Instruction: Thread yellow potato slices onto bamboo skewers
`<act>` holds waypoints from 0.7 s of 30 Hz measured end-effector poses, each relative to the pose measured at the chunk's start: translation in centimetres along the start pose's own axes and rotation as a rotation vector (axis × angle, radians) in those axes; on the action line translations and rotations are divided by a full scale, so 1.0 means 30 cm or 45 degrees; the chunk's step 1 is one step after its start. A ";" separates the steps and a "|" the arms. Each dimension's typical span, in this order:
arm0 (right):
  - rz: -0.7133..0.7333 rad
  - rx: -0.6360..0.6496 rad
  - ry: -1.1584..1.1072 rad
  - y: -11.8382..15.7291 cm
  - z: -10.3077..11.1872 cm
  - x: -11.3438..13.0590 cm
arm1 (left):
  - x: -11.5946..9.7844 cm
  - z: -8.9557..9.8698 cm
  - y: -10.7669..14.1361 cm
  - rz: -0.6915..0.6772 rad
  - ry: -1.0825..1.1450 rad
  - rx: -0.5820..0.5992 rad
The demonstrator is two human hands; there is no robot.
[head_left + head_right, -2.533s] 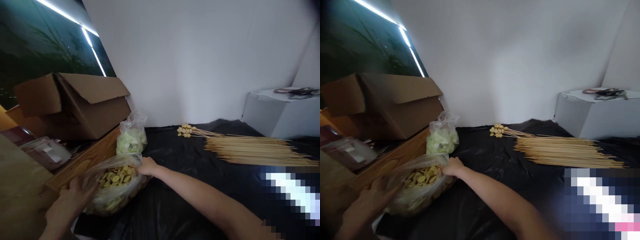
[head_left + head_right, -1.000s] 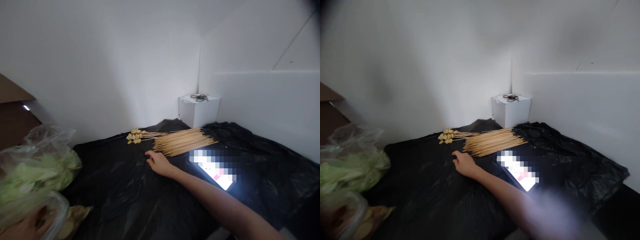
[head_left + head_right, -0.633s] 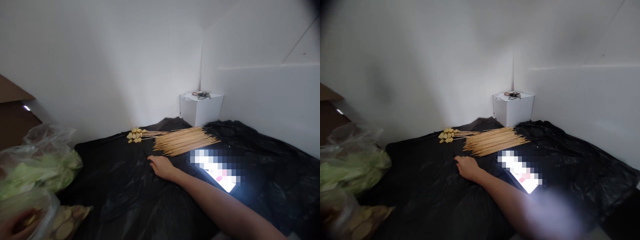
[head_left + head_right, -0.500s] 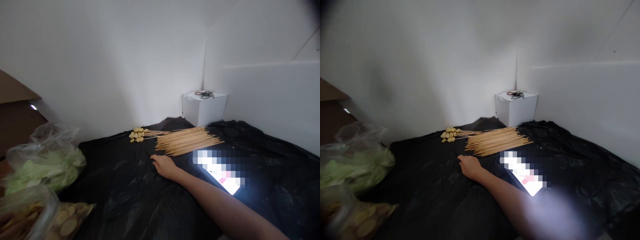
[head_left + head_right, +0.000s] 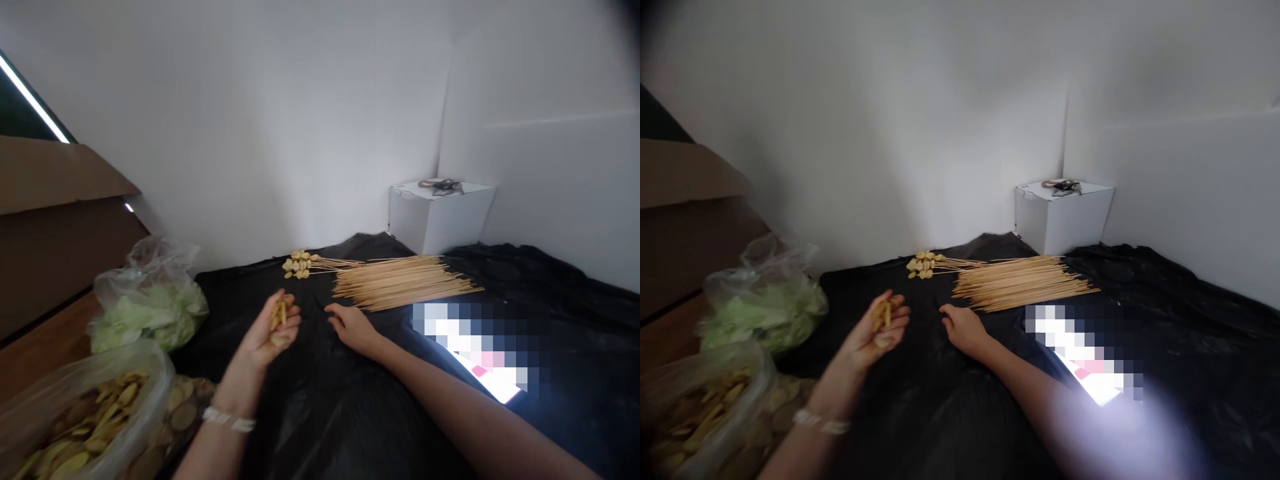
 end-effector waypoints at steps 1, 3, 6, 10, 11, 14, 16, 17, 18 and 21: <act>-0.008 -0.029 -0.033 -0.002 0.004 -0.004 | 0.063 -0.012 -0.061 0.092 0.111 0.071; -0.012 -0.090 -0.098 -0.006 0.012 -0.010 | 0.152 -0.011 -0.165 0.146 0.289 0.149; 0.027 -0.166 -0.194 -0.009 0.027 0.000 | 0.228 0.019 -0.239 0.212 0.417 0.205; 0.085 -0.250 -0.264 0.006 0.051 0.042 | 0.238 0.052 -0.241 0.203 0.427 0.218; 0.096 -0.247 -0.266 0.011 0.053 0.056 | 0.236 0.058 -0.240 0.185 0.419 0.200; 0.154 -0.183 -0.240 0.026 0.046 0.103 | 0.246 0.065 -0.248 0.157 0.374 0.115; 0.197 -0.143 -0.203 0.035 0.038 0.129 | 0.262 0.064 -0.251 0.164 0.319 0.046; 0.212 -0.134 -0.184 0.039 0.035 0.138 | 0.271 0.061 -0.250 0.173 0.294 0.013; 0.221 -0.133 -0.166 0.041 0.034 0.143 | 0.279 0.058 -0.247 0.183 0.284 -0.011; 0.224 -0.177 -0.110 0.045 0.039 0.143 | 0.293 0.046 -0.234 0.192 0.365 -0.050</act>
Point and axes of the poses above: each hand's wrist, its own y-axis away from the middle knuckle, its own z-axis out of the back of the hand, x = y × z, the point moved 8 cm from there along -y, towards the middle knuckle, and after that the axes turned 2 degrees about z, right-handed, at the moved point
